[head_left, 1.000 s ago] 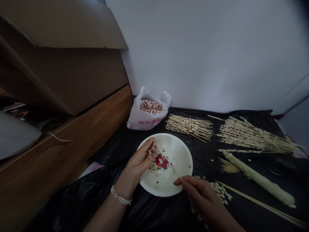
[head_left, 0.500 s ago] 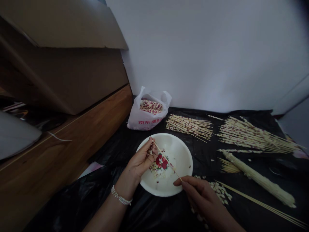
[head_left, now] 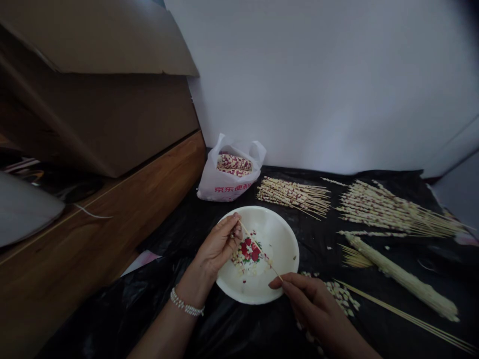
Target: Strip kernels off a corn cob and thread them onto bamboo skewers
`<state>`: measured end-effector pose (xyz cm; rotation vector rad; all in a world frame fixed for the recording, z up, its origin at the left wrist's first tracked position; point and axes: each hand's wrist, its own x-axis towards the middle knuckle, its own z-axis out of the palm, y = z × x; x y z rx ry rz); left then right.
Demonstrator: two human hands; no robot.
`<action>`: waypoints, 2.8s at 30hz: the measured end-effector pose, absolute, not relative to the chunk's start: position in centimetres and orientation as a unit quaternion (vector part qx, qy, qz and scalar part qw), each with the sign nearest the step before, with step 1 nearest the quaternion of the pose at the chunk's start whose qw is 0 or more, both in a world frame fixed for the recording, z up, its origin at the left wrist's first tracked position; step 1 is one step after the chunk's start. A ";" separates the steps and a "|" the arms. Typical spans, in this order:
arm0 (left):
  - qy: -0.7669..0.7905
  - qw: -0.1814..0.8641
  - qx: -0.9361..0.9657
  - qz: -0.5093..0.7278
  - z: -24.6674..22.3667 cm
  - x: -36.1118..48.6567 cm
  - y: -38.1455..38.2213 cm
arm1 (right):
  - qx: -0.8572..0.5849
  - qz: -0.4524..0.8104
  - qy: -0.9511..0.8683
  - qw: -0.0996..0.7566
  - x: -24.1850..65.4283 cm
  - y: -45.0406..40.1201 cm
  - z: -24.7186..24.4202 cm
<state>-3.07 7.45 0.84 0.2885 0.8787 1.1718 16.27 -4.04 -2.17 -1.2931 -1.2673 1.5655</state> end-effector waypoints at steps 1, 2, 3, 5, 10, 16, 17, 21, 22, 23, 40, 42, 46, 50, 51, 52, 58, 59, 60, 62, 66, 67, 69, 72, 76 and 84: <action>0.400 0.730 0.148 0.534 0.7 -3.1 7.5 | -0.501 0.612 -0.492 0.365 16.3 -4.0 -2.2; 0.401 0.728 0.160 0.532 0.6 -3.1 7.5 | -0.501 0.612 -0.490 0.366 16.3 -4.1 -2.3; 0.401 0.729 0.163 0.531 0.5 -3.1 7.5 | -0.502 0.611 -0.488 0.368 16.3 -4.1 -2.3; 0.399 0.731 0.159 0.530 0.4 -3.0 7.4 | -0.505 0.611 -0.483 0.373 16.3 -4.2 -2.4; 0.393 0.748 0.117 0.522 0.6 -2.6 7.2 | -0.506 0.620 -0.459 0.386 16.1 -4.2 -2.5; 0.396 0.752 0.110 0.515 0.9 -2.6 7.1 | -0.499 0.619 -0.470 0.383 16.1 -4.0 -2.2; 0.396 0.752 0.115 0.514 0.9 -2.7 7.1 | -0.499 0.620 -0.473 0.379 16.1 -4.1 -2.2; 0.400 0.746 0.146 0.512 0.6 -2.9 7.1 | -0.495 0.619 -0.482 0.374 16.1 -4.2 -2.2; 0.400 0.746 0.154 0.510 0.6 -2.9 7.1 | -0.496 0.617 -0.482 0.375 16.1 -4.2 -2.3; 0.399 0.747 0.161 0.507 0.5 -2.9 7.1 | -0.497 0.616 -0.482 0.376 16.1 -4.2 -2.3; 0.390 0.798 0.324 0.326 0.4 -1.4 4.9 | -0.490 0.611 -0.455 0.423 15.8 -4.5 -2.8; 0.382 0.810 0.291 0.335 0.4 -1.2 4.8 | -0.492 0.613 -0.451 0.422 15.9 -4.4 -2.9; 0.359 0.835 0.158 0.386 0.6 -1.3 5.4 | -0.495 0.617 -0.451 0.414 16.3 -4.2 -3.1; 0.364 0.820 0.087 0.434 0.6 -1.8 6.2 | -0.495 0.620 -0.447 0.413 16.4 -4.2 -3.1; 0.362 0.815 0.072 0.446 0.5 -1.9 6.4 | -0.496 0.621 -0.444 0.413 16.4 -4.2 -3.0; 0.362 0.812 0.058 0.455 0.5 -2.0 6.5 | -0.497 0.622 -0.441 0.414 16.4 -4.2 -3.0; 0.366 0.803 -0.013 0.470 0.8 -2.2 6.7 | -0.489 0.625 -0.442 0.417 16.4 -4.2 -3.2; 0.364 0.804 -0.017 0.469 0.8 -2.3 6.7 | -0.490 0.624 -0.441 0.418 16.3 -4.2 -3.2; 0.362 0.806 -0.017 0.468 0.8 -2.4 6.8 | -0.492 0.624 -0.440 0.419 16.3 -4.2 -3.1; 0.344 0.814 -0.012 0.468 0.8 -2.7 6.8 | -0.495 0.625 -0.439 0.415 16.2 -4.1 -3.1; 0.305 0.821 0.012 0.482 0.5 -3.2 7.0 | -0.501 0.623 -0.443 0.406 16.1 -4.1 -2.9; 0.305 0.820 0.019 0.484 0.5 -3.3 7.1 | -0.503 0.621 -0.444 0.406 16.2 -4.1 -2.9; 0.313 0.818 0.025 0.483 0.6 -3.4 7.1 | -0.502 0.617 -0.451 0.404 16.2 -4.1 -2.8; 0.341 0.807 0.023 0.481 0.8 -3.3 7.3 | -0.495 0.622 -0.454 0.403 16.3 -4.1 -2.9; 0.382 0.775 0.048 0.501 1.1 -3.0 7.3 | -0.489 0.634 -0.440 0.407 16.2 -4.3 -3.0; 0.381 0.763 0.022 0.522 0.9 -3.1 7.2 | -0.491 0.638 -0.455 0.381 16.1 -4.5 -2.2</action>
